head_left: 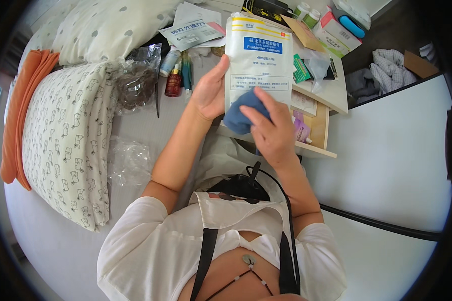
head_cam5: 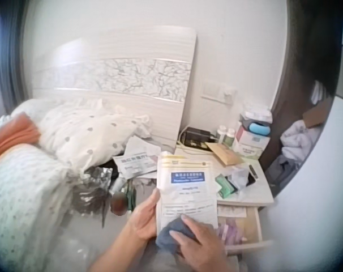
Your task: The person picks up a blue cloth, plastic bags, and medicine boxes from a nightstand, wipes a medicine box and a packet with the cloth, and places them into an open drawer.
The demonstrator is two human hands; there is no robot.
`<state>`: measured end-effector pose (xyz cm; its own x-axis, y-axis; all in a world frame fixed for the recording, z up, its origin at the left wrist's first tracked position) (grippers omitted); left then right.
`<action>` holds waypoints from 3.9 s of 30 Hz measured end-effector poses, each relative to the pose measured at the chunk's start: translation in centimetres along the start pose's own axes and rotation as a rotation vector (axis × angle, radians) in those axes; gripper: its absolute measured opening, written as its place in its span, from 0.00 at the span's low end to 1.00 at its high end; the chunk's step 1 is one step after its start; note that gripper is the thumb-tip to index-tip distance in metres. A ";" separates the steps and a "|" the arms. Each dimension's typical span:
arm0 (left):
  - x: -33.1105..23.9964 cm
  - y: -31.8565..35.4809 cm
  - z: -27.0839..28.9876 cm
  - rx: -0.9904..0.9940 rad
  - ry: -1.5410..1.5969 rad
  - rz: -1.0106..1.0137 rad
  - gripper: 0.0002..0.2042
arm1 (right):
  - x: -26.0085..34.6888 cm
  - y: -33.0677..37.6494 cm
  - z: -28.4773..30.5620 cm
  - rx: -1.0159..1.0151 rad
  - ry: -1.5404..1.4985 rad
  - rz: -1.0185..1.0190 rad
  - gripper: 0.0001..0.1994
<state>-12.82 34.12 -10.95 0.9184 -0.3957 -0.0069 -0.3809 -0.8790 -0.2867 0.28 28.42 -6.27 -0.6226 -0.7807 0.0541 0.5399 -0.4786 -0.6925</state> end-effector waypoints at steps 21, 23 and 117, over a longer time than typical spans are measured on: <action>0.2 0.3 0.5 -0.095 -0.084 -0.039 0.25 | -0.3 -1.5 1.0 -0.079 0.074 0.043 0.24; 0.2 0.3 0.3 -0.068 -0.079 -0.059 0.26 | 0.1 -1.7 1.1 -0.036 0.063 0.041 0.24; 1.6 0.3 0.7 -0.040 0.115 0.026 0.27 | -3.3 -3.2 5.7 -0.092 0.214 -0.272 0.15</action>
<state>-11.38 33.42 -11.70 0.8906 -0.4444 0.0968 -0.4105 -0.8770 -0.2496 3.81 30.24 -0.09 -0.8465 -0.5228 0.1006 0.2904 -0.6118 -0.7358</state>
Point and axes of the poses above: each hand's wrist, its own y-axis away from the middle knuckle, its own z-axis out of the back of the hand, x = y × z, the point moved 4 cm from there along -y, towards the middle knuckle, and after that the axes turned 12 degrees about y, right-handed, at the moved point
